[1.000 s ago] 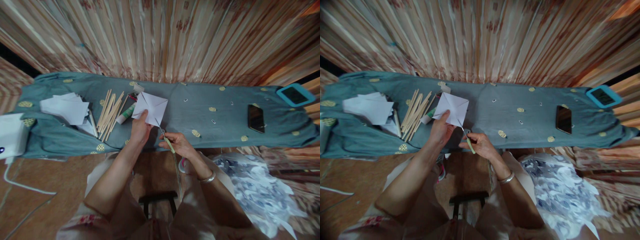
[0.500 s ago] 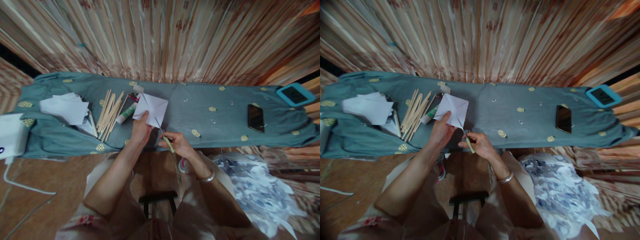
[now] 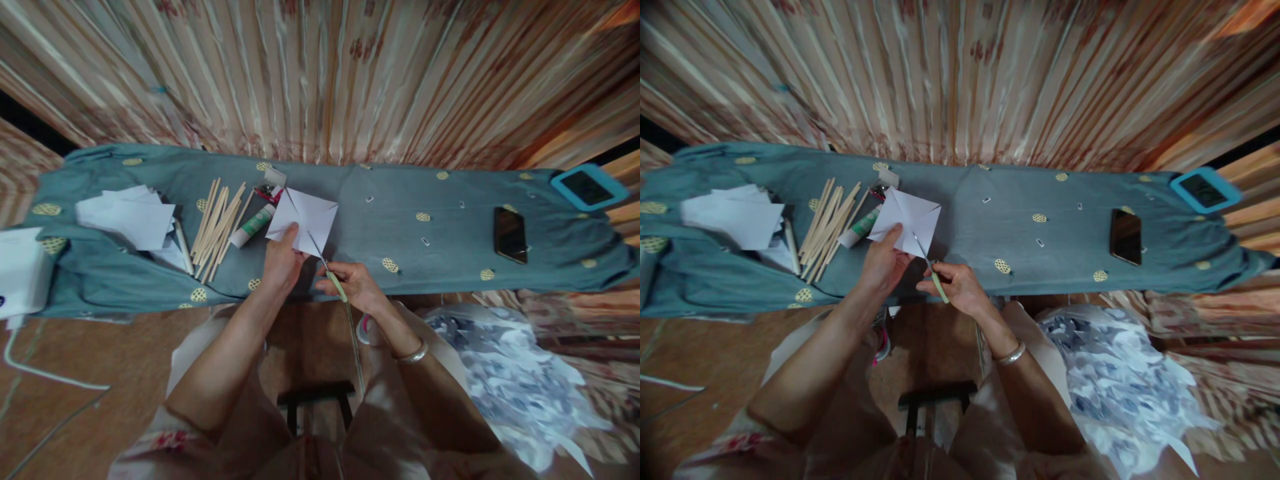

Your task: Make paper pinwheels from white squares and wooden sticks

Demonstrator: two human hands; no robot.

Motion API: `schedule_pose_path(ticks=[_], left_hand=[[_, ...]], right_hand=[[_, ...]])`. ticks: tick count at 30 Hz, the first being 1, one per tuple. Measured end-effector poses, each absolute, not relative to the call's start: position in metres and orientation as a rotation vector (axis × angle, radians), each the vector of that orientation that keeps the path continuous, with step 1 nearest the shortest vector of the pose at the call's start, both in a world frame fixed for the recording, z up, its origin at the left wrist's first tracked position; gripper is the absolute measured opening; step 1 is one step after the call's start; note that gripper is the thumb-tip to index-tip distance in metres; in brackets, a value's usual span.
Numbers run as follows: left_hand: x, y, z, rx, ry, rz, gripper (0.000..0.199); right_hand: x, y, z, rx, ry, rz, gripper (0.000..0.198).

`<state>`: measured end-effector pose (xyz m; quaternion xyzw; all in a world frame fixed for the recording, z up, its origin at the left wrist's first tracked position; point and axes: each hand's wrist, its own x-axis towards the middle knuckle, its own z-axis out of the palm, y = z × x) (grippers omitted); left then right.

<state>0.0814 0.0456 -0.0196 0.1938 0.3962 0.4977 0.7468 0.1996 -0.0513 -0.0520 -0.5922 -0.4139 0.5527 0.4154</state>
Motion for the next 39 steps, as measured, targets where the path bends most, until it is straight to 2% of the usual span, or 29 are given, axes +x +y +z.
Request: schedule_pose_path(ticks=[7, 14, 39], left_hand=[[0.0825, 0.0416, -0.0205, 0.464, 0.88, 1.071, 0.01], [0.0825, 0.0401, -0.0208, 0.464, 0.906, 1.056, 0.008], [0.0829, 0.0395, -0.021, 0.454, 0.908, 1.057, 0.012]], right_hand=[[0.2021, -0.0518, -0.0554, -1.507, -1.069, 1.326, 0.043], [0.2006, -0.0511, -0.0556, -1.488, -0.964, 1.395, 0.046], [0.1988, -0.0495, -0.0538, -1.477, -0.978, 1.371, 0.044]])
